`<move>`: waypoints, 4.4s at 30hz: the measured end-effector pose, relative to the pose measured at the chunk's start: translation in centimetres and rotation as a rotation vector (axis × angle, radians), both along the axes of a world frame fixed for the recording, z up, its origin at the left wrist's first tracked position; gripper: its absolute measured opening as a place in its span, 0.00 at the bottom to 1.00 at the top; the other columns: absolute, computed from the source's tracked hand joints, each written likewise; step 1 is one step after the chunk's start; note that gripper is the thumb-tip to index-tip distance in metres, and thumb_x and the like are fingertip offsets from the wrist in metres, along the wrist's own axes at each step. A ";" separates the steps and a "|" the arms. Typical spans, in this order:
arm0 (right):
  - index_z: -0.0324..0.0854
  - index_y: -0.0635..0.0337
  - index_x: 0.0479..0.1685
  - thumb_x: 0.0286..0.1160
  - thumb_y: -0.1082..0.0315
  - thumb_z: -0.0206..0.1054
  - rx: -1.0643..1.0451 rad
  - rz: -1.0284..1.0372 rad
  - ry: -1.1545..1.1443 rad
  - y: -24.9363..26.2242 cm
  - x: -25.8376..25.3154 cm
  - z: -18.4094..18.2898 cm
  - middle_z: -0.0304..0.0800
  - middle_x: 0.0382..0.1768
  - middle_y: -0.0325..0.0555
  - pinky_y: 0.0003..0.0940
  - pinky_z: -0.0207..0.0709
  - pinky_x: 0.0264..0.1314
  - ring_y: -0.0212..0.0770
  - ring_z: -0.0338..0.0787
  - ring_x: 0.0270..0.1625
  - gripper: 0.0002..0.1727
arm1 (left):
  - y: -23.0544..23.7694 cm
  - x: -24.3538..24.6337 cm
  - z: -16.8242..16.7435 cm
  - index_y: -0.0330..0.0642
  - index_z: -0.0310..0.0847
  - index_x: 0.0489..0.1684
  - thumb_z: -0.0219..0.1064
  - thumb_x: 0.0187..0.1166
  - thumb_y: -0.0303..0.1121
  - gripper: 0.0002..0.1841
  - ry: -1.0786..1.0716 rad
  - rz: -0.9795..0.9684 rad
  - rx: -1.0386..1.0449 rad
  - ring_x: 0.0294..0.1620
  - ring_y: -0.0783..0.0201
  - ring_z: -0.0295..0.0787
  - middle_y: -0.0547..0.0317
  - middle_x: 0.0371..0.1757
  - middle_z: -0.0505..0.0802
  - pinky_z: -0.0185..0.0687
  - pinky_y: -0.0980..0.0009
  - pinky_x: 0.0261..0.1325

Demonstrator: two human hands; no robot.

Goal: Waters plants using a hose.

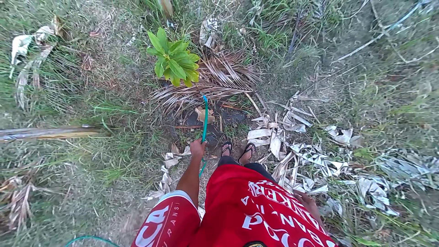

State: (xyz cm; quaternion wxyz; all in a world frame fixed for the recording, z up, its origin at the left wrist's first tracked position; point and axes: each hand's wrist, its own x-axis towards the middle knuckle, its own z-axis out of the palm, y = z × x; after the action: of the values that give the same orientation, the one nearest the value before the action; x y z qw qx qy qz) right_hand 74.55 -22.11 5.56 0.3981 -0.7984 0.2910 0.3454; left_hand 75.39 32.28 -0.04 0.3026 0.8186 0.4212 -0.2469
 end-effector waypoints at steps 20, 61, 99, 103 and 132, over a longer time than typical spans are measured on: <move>0.78 0.67 0.72 0.91 0.69 0.55 0.008 0.003 -0.017 -0.2 0.1 0.1 0.92 0.50 0.60 0.45 0.88 0.44 0.47 0.94 0.41 0.18 | 0.1 -0.2 0.2 0.45 0.90 0.60 0.66 0.84 0.43 0.17 -0.026 0.054 0.019 0.56 0.46 0.92 0.46 0.50 0.96 0.81 0.44 0.66; 0.77 0.67 0.72 0.92 0.68 0.56 0.010 -0.001 -0.001 0.0 0.0 0.3 0.92 0.51 0.61 0.47 0.88 0.44 0.48 0.94 0.42 0.18 | -0.2 -0.2 -0.3 0.44 0.88 0.64 0.66 0.84 0.44 0.18 -0.032 -0.017 0.020 0.58 0.47 0.92 0.46 0.53 0.96 0.80 0.44 0.68; 0.78 0.66 0.72 0.91 0.69 0.56 0.001 -0.001 -0.001 -0.2 0.1 0.2 0.92 0.50 0.61 0.46 0.88 0.44 0.48 0.94 0.42 0.18 | -0.7 -1.0 -1.0 0.42 0.89 0.59 0.68 0.82 0.43 0.17 -0.050 0.009 -0.009 0.57 0.46 0.92 0.45 0.51 0.95 0.81 0.43 0.66; 0.77 0.66 0.73 0.91 0.69 0.56 0.001 0.007 0.004 -0.1 0.1 0.2 0.91 0.51 0.61 0.46 0.88 0.45 0.48 0.94 0.43 0.18 | -0.7 -1.0 -0.8 0.42 0.90 0.59 0.68 0.82 0.43 0.17 -0.046 0.009 -0.010 0.57 0.46 0.92 0.45 0.52 0.95 0.81 0.44 0.67; 0.78 0.66 0.72 0.92 0.67 0.55 -0.004 0.011 0.000 0.3 0.1 0.5 0.92 0.50 0.60 0.46 0.88 0.43 0.48 0.94 0.41 0.18 | -0.7 -1.1 -0.5 0.43 0.89 0.62 0.67 0.83 0.44 0.18 -0.034 0.020 -0.008 0.57 0.46 0.92 0.45 0.52 0.95 0.81 0.44 0.67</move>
State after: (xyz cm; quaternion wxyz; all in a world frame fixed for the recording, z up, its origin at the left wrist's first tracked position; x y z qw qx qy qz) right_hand 74.61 -21.81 6.09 0.3947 -0.8007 0.2872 0.3472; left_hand 74.33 31.60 -0.54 0.3153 0.8171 0.4233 -0.2317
